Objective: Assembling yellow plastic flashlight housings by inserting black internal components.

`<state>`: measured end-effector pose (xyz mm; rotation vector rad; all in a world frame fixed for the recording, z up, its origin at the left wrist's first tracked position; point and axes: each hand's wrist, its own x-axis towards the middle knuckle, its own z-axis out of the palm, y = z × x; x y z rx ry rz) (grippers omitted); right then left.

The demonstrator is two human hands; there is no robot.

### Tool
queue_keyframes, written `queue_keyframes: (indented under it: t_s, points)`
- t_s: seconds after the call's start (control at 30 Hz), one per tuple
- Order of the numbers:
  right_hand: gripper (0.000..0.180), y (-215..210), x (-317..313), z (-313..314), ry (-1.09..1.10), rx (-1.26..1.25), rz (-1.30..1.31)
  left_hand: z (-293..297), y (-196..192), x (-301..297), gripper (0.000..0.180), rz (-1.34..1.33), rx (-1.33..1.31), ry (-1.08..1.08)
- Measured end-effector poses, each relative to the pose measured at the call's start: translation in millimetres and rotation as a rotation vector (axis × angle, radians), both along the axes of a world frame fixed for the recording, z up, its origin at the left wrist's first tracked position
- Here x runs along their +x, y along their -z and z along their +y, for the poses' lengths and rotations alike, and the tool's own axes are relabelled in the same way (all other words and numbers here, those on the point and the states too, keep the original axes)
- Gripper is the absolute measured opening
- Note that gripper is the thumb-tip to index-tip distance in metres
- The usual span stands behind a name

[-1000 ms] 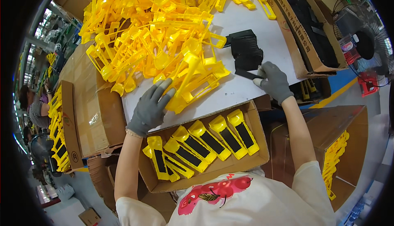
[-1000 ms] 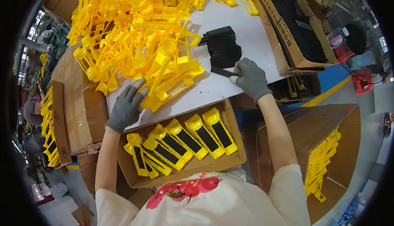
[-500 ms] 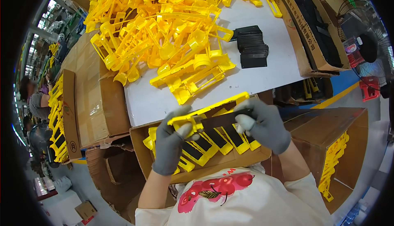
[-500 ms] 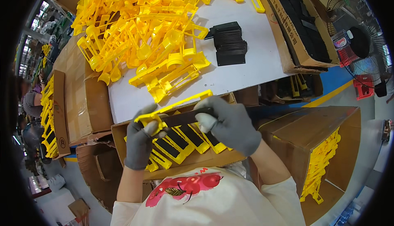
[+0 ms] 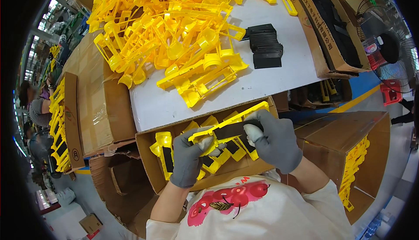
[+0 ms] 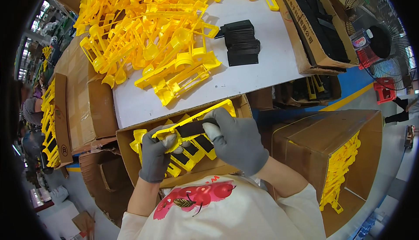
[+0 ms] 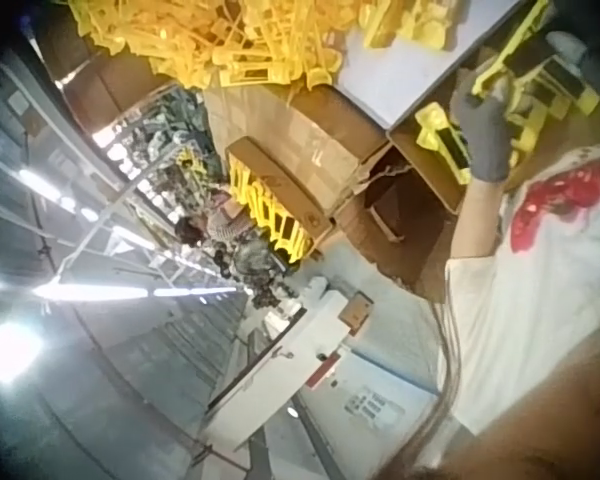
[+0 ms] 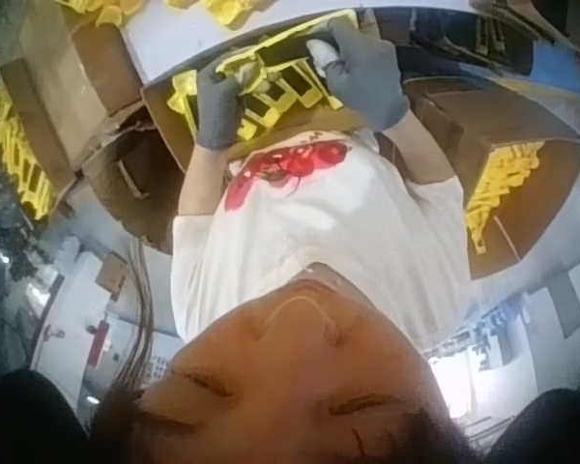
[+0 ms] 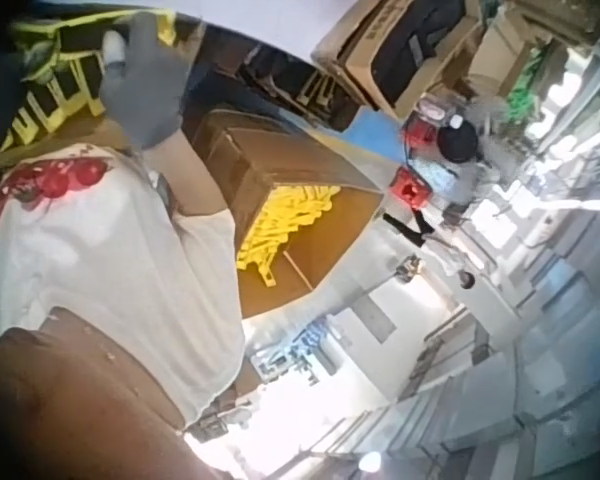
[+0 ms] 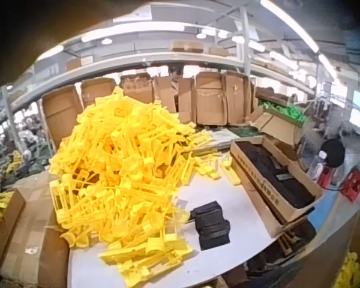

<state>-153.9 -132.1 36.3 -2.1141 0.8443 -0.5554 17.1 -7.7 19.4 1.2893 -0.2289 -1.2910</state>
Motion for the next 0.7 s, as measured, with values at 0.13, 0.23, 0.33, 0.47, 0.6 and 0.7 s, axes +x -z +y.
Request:
queue_keyframes:
  t_s: [0.13,0.23,0.33,0.47,0.6,0.7]
  points:
    - [0.01,16.7,-3.5,3.4,-0.012,0.022,-0.029,0.0,8.2,-3.3,0.028,-0.112,0.055,-0.062]
    - [0.016,17.1,-7.6,0.9,0.03,0.159,-0.021,-2.8,8.7,-0.4,0.029,-0.118,0.015,-0.085]
    - [0.016,11.5,-10.9,-2.3,0.062,0.283,-0.021,2.2,6.1,6.5,0.03,-0.137,-0.011,-0.077]
    - [0.016,9.7,-13.4,-6.8,0.015,0.248,-0.015,3.2,10.9,4.9,0.029,-0.06,-0.056,-0.018]
    - [0.017,11.4,-10.7,-6.7,0.013,0.182,0.022,2.0,9.1,1.4,0.029,-0.032,-0.029,-0.012]
    - [0.013,11.9,-8.3,-4.0,-0.007,0.149,0.022,-1.7,7.2,0.9,0.029,0.009,-0.003,0.016]
